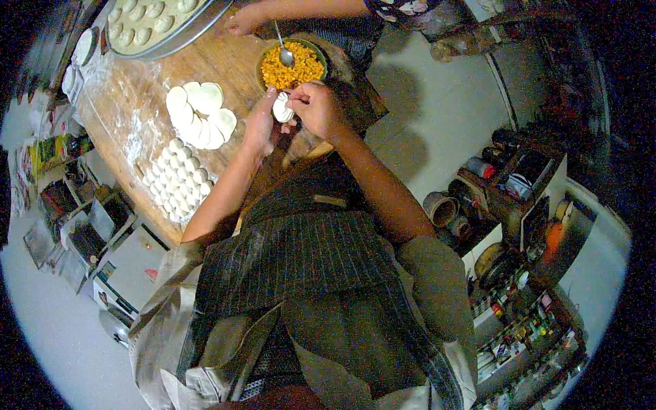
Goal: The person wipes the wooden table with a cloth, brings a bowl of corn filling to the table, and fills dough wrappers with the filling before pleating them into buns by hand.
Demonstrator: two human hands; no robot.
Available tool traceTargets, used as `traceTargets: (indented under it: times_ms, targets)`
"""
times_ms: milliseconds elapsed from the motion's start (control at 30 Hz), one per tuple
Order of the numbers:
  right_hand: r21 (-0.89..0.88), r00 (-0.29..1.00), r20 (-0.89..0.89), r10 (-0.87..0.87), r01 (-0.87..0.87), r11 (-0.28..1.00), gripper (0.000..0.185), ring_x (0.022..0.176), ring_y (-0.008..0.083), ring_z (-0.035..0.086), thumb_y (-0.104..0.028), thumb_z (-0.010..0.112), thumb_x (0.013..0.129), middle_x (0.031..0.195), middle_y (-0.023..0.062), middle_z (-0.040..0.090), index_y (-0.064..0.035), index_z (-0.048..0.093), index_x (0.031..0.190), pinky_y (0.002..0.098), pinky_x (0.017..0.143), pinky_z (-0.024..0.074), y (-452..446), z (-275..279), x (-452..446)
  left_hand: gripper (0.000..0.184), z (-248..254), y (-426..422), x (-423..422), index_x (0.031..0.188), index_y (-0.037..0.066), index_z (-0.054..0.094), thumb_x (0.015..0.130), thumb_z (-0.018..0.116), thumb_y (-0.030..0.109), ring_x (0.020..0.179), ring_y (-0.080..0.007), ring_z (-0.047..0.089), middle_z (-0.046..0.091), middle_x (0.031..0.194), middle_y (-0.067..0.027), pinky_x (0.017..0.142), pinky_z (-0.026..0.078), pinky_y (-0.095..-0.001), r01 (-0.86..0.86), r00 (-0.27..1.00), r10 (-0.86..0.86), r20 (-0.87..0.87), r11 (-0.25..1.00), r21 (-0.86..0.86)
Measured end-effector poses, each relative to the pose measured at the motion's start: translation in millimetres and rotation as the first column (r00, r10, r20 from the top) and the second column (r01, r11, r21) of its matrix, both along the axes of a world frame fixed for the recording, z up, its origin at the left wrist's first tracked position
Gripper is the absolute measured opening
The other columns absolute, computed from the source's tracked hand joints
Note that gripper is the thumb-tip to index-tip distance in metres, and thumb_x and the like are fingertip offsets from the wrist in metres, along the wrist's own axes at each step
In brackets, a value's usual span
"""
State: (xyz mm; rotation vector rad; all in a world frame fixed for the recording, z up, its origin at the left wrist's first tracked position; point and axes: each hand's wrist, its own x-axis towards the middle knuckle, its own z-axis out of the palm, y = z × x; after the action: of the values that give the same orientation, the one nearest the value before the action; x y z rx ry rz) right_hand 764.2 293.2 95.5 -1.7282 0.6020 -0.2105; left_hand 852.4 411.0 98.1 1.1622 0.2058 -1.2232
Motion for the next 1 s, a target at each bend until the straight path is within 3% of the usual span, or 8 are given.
traceTargets:
  times_ms: [167,267,367,433,567,767,933,1000]
  targets:
    - [-0.151,1.0,0.012,0.026,-0.024,0.988,0.018,0.078,0.0252,0.062,-0.016,0.067,0.078,0.079,0.0132,0.064,0.0002,0.067,0.086,0.037,0.07,0.0492,-6,10,3,0.041,-4,2,4,0.102,0.007,0.056,0.099,0.034,0.042,0.052,-0.0154,0.056,0.062,0.076,-0.0066,0.041,0.041,-0.0225,-0.066,0.991,0.051,-0.125,0.991,-0.12]
    - [-0.282,0.999,0.02,0.042,-0.034,0.959,0.024,0.076,0.0208,0.064,-0.016,0.065,0.083,0.087,0.0143,0.064,0.0015,0.066,0.099,0.0306,0.071,0.0501,-11,25,6,0.045,6,4,8,0.104,0.007,0.055,0.1,0.031,0.044,0.054,-0.0172,0.058,0.064,0.079,-0.0097,0.043,0.043,-0.0238,-0.122,0.979,0.094,-0.183,0.981,-0.15]
    - [-0.318,0.999,-0.013,0.051,-0.053,0.947,0.043,0.086,0.0285,0.063,-0.023,0.069,0.079,0.099,0.0178,0.062,0.0014,0.059,0.113,0.0343,0.078,0.0495,-3,43,5,0.048,-14,16,15,0.106,0.006,0.054,0.1,0.028,0.045,0.061,-0.02,0.062,0.065,0.081,-0.0123,0.049,0.049,-0.0278,-0.081,0.979,0.021,-0.204,0.953,-0.291]
    - [-0.434,0.966,0.002,0.259,-0.232,0.87,0.068,0.104,0.0367,0.056,-0.025,0.074,0.071,0.112,0.0234,0.055,0.0014,0.047,0.127,0.0401,0.09,0.0445,3,55,8,0.048,1,8,12,0.107,0.005,0.054,0.1,0.028,0.044,0.065,-0.0215,0.063,0.065,0.082,-0.0126,0.053,0.051,-0.0298,-0.156,0.975,0.114,-0.191,0.963,-0.221]
    - [-0.495,0.925,0.045,0.377,-0.307,0.813,0.073,0.1,0.0362,0.057,-0.021,0.079,0.068,0.111,0.0215,0.056,0.0032,0.044,0.128,0.0403,0.086,0.0457,16,35,19,0.046,8,14,12,0.109,0.004,0.053,0.099,0.032,0.044,0.076,-0.0244,0.065,0.065,0.091,-0.013,0.063,0.055,-0.0351,-0.253,0.955,0.218,-0.202,0.953,-0.165]
    - [-0.454,0.864,-0.133,0.485,-0.488,0.746,0.074,0.1,0.0379,0.055,-0.022,0.077,0.067,0.109,0.0226,0.056,0.001,0.044,0.129,0.0416,0.086,0.0442,33,47,38,0.049,8,36,15,0.11,0.005,0.054,0.098,0.034,0.048,0.086,-0.0212,0.064,0.064,0.096,-0.0095,0.077,0.053,-0.0363,-0.298,0.952,0.287,-0.107,0.948,-0.11]
    - [-0.319,0.832,-0.149,0.534,-0.551,0.771,0.067,0.103,0.0341,0.057,-0.018,0.074,0.067,0.112,0.0199,0.057,-0.0006,0.047,0.126,0.039,0.089,0.045,43,45,70,0.066,9,68,27,0.131,-0.001,0.04,0.097,0.026,0.054,0.073,-0.0219,0.065,0.062,0.097,-0.014,0.056,0.056,-0.0306,-0.294,0.956,0.287,-0.064,0.939,-0.176]
    - [-0.258,0.813,-0.054,0.58,-0.572,0.779,0.062,0.103,0.0328,0.057,-0.015,0.072,0.068,0.113,0.0195,0.057,-0.0011,0.05,0.124,0.0379,0.088,0.0454,47,47,86,0.067,-1,89,37,0.134,0.0,0.036,0.096,0.026,0.055,0.071,-0.0223,0.065,0.062,0.098,-0.0157,0.057,0.056,-0.0315,-0.248,0.967,0.253,-0.005,0.945,-0.215]
